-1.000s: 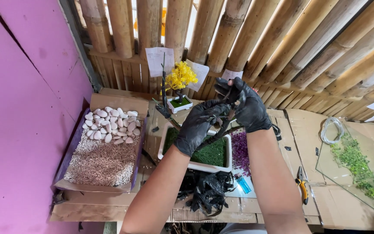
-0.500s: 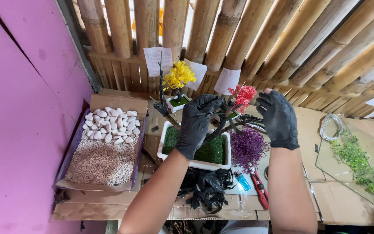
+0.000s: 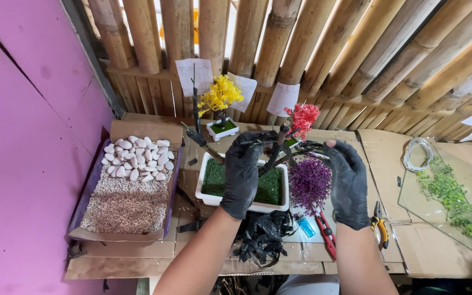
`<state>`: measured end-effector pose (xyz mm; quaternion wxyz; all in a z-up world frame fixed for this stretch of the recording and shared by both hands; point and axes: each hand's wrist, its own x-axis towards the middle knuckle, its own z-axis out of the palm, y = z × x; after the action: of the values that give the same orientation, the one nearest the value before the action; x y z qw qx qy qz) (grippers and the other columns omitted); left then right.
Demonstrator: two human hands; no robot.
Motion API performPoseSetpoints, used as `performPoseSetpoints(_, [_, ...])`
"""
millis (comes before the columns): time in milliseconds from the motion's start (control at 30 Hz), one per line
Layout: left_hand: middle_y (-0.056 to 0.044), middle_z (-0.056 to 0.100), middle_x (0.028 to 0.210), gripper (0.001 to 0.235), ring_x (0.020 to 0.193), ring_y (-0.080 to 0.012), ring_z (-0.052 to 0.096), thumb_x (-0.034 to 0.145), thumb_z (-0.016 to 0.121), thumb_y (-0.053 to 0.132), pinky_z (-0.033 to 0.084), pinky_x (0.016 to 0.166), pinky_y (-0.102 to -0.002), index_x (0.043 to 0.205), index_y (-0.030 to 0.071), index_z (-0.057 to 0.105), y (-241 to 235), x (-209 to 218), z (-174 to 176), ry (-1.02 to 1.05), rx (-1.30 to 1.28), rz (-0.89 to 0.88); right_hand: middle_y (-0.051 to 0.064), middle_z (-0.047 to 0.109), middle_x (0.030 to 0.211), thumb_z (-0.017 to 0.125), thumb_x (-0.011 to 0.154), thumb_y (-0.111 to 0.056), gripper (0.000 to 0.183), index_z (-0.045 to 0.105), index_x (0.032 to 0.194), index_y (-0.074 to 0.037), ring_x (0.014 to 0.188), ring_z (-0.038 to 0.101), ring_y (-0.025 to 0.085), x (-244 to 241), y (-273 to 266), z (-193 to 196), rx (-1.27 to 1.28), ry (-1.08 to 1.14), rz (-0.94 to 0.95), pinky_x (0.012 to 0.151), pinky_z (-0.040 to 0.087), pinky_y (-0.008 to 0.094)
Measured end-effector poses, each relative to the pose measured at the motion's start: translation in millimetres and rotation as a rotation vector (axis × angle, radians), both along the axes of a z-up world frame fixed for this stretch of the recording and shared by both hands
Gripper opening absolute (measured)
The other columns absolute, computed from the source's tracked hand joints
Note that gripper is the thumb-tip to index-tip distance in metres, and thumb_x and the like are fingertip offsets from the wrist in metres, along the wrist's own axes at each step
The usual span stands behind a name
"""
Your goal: Wrapping a decorative branch with black material and sealing it using a lighter at a design station.
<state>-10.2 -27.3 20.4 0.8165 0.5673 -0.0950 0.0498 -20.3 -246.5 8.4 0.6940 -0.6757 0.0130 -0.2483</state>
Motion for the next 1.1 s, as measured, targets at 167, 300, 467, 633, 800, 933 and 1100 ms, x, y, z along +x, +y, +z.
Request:
performPoseSetpoints(167, [-0.015,0.078,0.1,0.027,0.087,-0.0288,0.076,0.083,0.085,0.02,0.062,0.065,-0.038,0.109,0.012,0.078,-41.7,27.2,-52.8,0.018,-0.353,0.303,0.007,0.064,0.103,0.066,0.1,-0.014,0.021,0.071,0.12,-0.011,0.098,0.059,0.017,-2.6,10.3,-19.5,-0.105,-0.034,0.008,0.087,0.051,0.033])
performPoseSetpoints(300, [-0.018,0.076,0.103,0.023,0.091,-0.0242,0.068,0.09,0.078,0.023,0.061,0.083,-0.035,0.101,0.003,0.076,-47.2,19.7,-59.7,-0.034,-0.297,0.379,0.015,0.067,0.107,0.066,0.099,-0.014,0.017,0.072,0.115,-0.012,0.083,0.057,0.017,-14.3,35.8,-25.4,-0.141,-0.047,0.041,0.081,0.054,0.032])
performPoseSetpoints(467, [-0.021,0.075,0.091,0.022,0.089,-0.022,0.067,0.099,0.068,0.011,0.056,0.082,-0.024,0.094,-0.009,0.075,-37.7,15.0,-72.1,-0.169,-0.336,0.283,0.013,0.061,0.123,0.071,0.092,-0.007,0.022,0.069,0.114,-0.007,0.12,0.061,0.031,-19.1,42.1,-51.5,-0.418,-0.322,0.078,0.1,0.05,0.041])
performPoseSetpoints(633, [-0.009,0.079,0.09,0.014,0.093,-0.0278,0.078,0.084,0.086,0.009,0.062,0.078,-0.035,0.091,0.014,0.075,-71.6,36.2,-91.0,-0.131,-0.214,0.621,0.014,0.06,0.126,0.069,0.089,0.0,0.031,0.068,0.119,-0.009,0.124,0.059,0.035,-22.7,58.9,-52.2,-0.512,-0.407,0.049,0.104,0.047,0.047])
performPoseSetpoints(800, [-0.004,0.073,0.103,0.014,0.114,-0.0094,0.057,0.102,0.064,0.005,0.049,0.102,-0.026,0.111,0.002,0.074,-58.9,11.2,-69.6,-0.204,-0.087,0.373,0.016,0.063,0.122,0.073,0.084,0.007,0.036,0.069,0.116,-0.008,0.115,0.062,0.04,-12.3,70.0,-51.7,-0.581,-0.445,-0.085,0.097,0.05,0.047])
performPoseSetpoints(933, [-0.007,0.078,0.093,0.023,0.094,-0.0205,0.076,0.081,0.088,0.012,0.06,0.078,-0.033,0.098,0.018,0.075,-78.0,14.9,-60.8,-0.047,-0.196,0.686,0.01,0.061,0.117,0.086,0.079,0.0,0.035,0.075,0.11,-0.012,0.107,0.063,0.032,7.5,71.5,-48.6,-0.652,-0.543,-0.232,0.094,0.054,0.04])
performPoseSetpoints(1100, [-0.01,0.077,0.095,0.02,0.095,-0.0199,0.074,0.084,0.084,0.01,0.059,0.081,-0.032,0.101,0.014,0.074,-75.4,4.2,-53.1,-0.115,-0.225,0.701,0.011,0.054,0.123,0.092,0.077,-0.004,0.04,0.075,0.113,-0.011,0.118,0.054,0.032,27.6,83.6,-41.1,-0.622,-0.688,-0.255,0.104,0.048,0.039])
